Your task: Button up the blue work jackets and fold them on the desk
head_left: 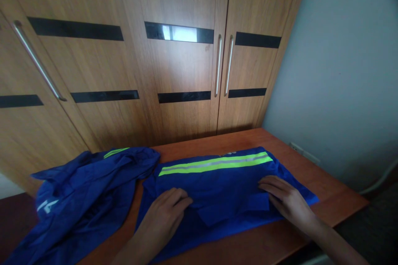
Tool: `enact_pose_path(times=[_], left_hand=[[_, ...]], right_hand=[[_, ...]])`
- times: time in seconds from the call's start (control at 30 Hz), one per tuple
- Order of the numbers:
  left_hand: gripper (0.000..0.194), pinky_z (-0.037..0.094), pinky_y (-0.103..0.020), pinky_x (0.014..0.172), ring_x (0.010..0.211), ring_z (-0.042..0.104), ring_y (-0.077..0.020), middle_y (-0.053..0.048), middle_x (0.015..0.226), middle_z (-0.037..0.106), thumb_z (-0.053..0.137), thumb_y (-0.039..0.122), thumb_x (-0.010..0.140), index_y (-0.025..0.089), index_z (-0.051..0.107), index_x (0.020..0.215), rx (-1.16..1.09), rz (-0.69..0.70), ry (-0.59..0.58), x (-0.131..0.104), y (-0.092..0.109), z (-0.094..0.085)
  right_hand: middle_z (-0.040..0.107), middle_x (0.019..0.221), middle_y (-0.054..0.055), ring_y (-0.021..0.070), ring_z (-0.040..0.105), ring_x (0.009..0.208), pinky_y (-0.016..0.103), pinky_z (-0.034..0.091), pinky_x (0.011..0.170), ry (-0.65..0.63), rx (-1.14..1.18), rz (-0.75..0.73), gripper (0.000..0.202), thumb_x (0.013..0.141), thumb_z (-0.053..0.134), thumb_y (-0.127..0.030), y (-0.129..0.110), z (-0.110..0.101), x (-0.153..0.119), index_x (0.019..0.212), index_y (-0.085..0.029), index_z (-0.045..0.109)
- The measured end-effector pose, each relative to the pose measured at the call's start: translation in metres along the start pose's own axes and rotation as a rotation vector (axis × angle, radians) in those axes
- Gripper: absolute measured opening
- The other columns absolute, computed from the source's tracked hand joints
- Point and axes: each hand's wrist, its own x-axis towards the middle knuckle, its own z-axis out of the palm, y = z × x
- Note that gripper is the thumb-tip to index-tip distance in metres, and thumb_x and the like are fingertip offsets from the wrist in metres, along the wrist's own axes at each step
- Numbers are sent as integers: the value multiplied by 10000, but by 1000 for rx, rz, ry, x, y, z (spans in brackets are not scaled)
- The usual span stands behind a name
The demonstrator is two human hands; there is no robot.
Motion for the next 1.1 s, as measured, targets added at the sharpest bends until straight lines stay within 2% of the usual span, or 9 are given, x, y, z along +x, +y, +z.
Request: enact_pose_path(times=[0.13, 0.37, 0.47, 0.57, 0.7, 0.8, 0.87, 0.93, 1.1], left_hand=[[359, 483, -317, 832, 908, 575, -177, -28, 1002, 616, 424, 27, 850, 251, 605, 1065, -6, 17, -9, -4, 2, -1], [432, 498, -352, 820, 906, 592, -199, -44, 1023, 629, 447, -2, 799, 251, 603, 1112, -30, 1, -223, -17, 17, 19], [482, 489, -325, 854, 940, 587, -178, -30, 1044, 626, 432, -27, 763, 259, 597, 1113, -169, -14, -221, -16, 21, 13], [479, 468, -321, 922, 1022, 573, -164, -19, 1128, 613, 427, -14, 771, 273, 598, 1115, -281, -16, -138, -2, 27, 6], [398, 333, -480, 1083, 1279, 429, -238, -60, 1382, 493, 462, 171, 879, 273, 533, 1257, -204, 19, -79, 28, 38, 13], [618, 144, -620, 1119, 1412, 194, -331, -92, 1538, 280, 590, 383, 828, 275, 386, 1401, -120, 102, -143, 44, 40, 29], [719, 108, -640, 1113, 1429, 124, -346, -94, 1567, 197, 594, 457, 816, 284, 301, 1449, -108, 115, -203, 46, 37, 40], [721, 126, -624, 1116, 1434, 117, -330, -90, 1576, 163, 548, 475, 846, 292, 240, 1472, -119, 100, -241, 42, 33, 48], [738, 153, -609, 1116, 1434, 131, -321, -91, 1577, 155, 526, 508, 854, 299, 198, 1482, -141, 68, -259, 33, 35, 50]], right_hand=[[642, 1174, 69, 217, 587, 1100, 361, 498, 940, -11, -9, 14, 288, 904, 481, -182, -2, -3, -5, 1130, -263, 642], [623, 1223, 62, 219, 564, 1156, 396, 474, 986, -186, 114, 76, 434, 818, 444, -67, 3, 12, -19, 1133, -274, 660], [614, 1239, 72, 217, 572, 1151, 404, 470, 996, -126, 194, 176, 400, 845, 420, -97, 1, 10, -10, 1133, -248, 653], [618, 1240, 88, 233, 573, 1156, 425, 453, 1018, -9, 211, 241, 326, 926, 424, -241, -13, 8, 14, 1187, -229, 617], [485, 1405, 80, 240, 436, 1301, 435, 364, 1094, -11, 164, 187, 404, 953, 416, -366, -47, 21, 46, 1328, -243, 504], [271, 1538, 63, 268, 235, 1407, 481, 278, 1129, -104, 108, 117, 522, 944, 422, -441, -63, 40, 54, 1432, -266, 364], [189, 1564, 45, 276, 167, 1425, 517, 238, 1131, -200, 71, 99, 567, 943, 401, -484, -62, 51, 50, 1465, -296, 286], [186, 1564, 39, 271, 159, 1427, 533, 217, 1130, -263, 27, 127, 573, 946, 367, -515, -53, 58, 41, 1471, -309, 264], [295, 1527, 82, 288, 244, 1402, 543, 257, 1107, -255, -82, 231, 598, 924, 371, -573, -28, 56, 26, 1439, -269, 355]])
